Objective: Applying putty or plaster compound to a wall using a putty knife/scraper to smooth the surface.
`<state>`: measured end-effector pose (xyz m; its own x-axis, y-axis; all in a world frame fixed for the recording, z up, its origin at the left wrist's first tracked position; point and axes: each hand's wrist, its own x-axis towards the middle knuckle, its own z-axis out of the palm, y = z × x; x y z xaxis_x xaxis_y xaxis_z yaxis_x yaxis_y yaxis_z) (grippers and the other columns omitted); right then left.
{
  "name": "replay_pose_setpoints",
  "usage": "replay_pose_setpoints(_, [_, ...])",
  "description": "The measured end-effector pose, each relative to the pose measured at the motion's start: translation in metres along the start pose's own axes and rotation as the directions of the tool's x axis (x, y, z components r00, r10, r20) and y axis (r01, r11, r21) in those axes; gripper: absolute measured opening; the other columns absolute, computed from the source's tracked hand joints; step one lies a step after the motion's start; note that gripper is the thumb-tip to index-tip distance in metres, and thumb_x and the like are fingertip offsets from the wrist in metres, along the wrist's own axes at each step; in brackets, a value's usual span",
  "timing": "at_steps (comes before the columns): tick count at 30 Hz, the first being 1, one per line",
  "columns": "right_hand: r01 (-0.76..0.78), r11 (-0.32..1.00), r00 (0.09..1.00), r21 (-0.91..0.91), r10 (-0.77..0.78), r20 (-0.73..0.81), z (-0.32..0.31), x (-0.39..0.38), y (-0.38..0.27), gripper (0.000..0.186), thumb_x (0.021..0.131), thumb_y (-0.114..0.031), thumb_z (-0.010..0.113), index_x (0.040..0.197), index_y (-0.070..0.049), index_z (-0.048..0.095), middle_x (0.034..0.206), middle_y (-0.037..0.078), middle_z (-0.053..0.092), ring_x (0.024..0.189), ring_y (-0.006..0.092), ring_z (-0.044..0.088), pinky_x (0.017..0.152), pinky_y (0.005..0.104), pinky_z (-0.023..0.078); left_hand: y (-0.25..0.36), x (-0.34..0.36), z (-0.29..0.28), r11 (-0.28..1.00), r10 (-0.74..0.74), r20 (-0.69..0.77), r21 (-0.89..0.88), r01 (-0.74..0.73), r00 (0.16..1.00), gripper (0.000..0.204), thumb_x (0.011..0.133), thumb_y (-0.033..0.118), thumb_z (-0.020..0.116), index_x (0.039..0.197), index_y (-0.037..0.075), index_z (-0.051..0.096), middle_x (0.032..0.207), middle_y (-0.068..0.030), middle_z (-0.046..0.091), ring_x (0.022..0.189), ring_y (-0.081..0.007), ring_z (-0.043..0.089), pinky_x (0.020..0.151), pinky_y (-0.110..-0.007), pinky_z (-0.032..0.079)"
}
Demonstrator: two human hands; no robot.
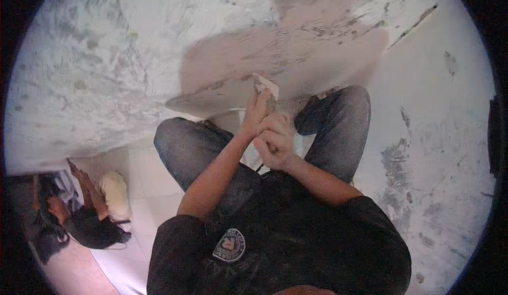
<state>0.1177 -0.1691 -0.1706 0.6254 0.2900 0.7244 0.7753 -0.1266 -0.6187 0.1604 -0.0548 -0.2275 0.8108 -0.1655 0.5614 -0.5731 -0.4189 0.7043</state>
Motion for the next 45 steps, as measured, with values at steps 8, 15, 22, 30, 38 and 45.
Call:
replay_pose_setpoints(8, [0.313, 0.923, 0.945, -0.226, -0.327, -0.029, 0.018, -0.015, -0.013, 0.022, 0.081, -0.019, 0.069, 0.101, -0.012, 0.063, 0.118, 0.008, 0.050, 0.109, 0.0261, 0.043, 0.092, 0.0448, 0.034, 0.005, -0.022, -0.042, 0.567, -0.654, 0.016, -0.651, 0.505, 0.756, 0.048, 0.099, 0.034, 0.038, 0.133, -0.001, 0.042, 0.125, -0.0165, 0.053, 0.103, -0.0194, 0.054, 0.088, -0.032, 0.046])
replay_pose_setpoints(15, [-0.468, 0.638, 0.820, 0.611, 0.571, 0.031, 0.051, -0.014, -0.008, 0.052, 0.093, -0.007, 0.051, 0.140, 0.000, 0.030, 0.123, 0.018, 0.046, 0.110, 0.0249, 0.046, 0.098, 0.0377, 0.037, 0.037, 0.008, -0.052, 0.772, -0.396, -0.421, -0.633, 0.048, 0.816, 0.041, 0.100, 0.030, 0.041, 0.126, -0.002, 0.044, 0.114, -0.0142, 0.058, 0.097, -0.0239, 0.060, 0.079, -0.038, 0.052])
replay_pose_setpoints(22, [-0.499, 0.551, 0.761, 0.669, 0.648, 0.034, 0.054, -0.017, 0.000, 0.029, 0.097, -0.011, 0.044, 0.124, 0.001, 0.047, 0.100, 0.013, 0.054, 0.090, 0.0204, 0.053, 0.084, 0.0316, 0.044, 0.034, 0.009, -0.056, 0.846, -0.440, -0.280, -0.449, 0.289, 0.853, 0.028, 0.099, 0.022, 0.050, 0.113, -0.002, 0.055, 0.106, -0.0096, 0.062, 0.093, -0.0171, 0.061, 0.077, -0.030, 0.051])
replay_pose_setpoints(30, [-0.598, 0.551, 0.601, 0.582, 0.789, -0.129, 0.031, -0.018, 0.009, 0.016, 0.098, -0.013, 0.043, 0.103, -0.001, 0.052, 0.075, 0.009, 0.049, 0.069, 0.0162, 0.048, 0.064, 0.0305, 0.041, 0.056, 0.051, -0.029, 0.949, -0.307, -0.196, -0.133, 0.285, 0.931, 0.025, 0.088, 0.009, 0.066, 0.110, -0.003, 0.064, 0.115, -0.0143, 0.063, 0.097, -0.0196, 0.060, 0.084, -0.031, 0.046])
replay_pose_setpoints(38, [-0.569, 0.428, 0.419, 0.702, 0.886, -0.200, 0.072, -0.014, 0.028, 0.024, 0.102, -0.019, 0.038, 0.114, 0.000, 0.047, 0.092, 0.019, 0.056, 0.079, 0.0276, 0.054, 0.074, 0.0381, 0.044, 0.041, 0.067, -0.011, 0.908, -0.323, 0.052, 0.300, 0.293, 0.945, 0.020, 0.087, 0.016, 0.068, 0.092, -0.003, 0.069, 0.085, -0.0207, 0.066, 0.076, -0.0228, 0.065, 0.069, -0.033, 0.047])
replay_pose_setpoints(45, [-0.614, 0.418, 0.457, 0.670, 0.880, -0.130, 0.049, 0.002, 0.035, 0.030, 0.103, -0.027, 0.034, 0.112, 0.000, 0.044, 0.091, 0.019, 0.054, 0.080, 0.0336, 0.056, 0.072, 0.0413, 0.044, 0.036, 0.085, -0.017, 0.831, -0.362, 0.077, 0.478, 0.284, 0.929, 0.026, 0.089, 0.019, 0.067, 0.076, -0.004, 0.064, 0.059, -0.0067, 0.056, 0.061, -0.0084, 0.049, 0.057, -0.029, 0.042])
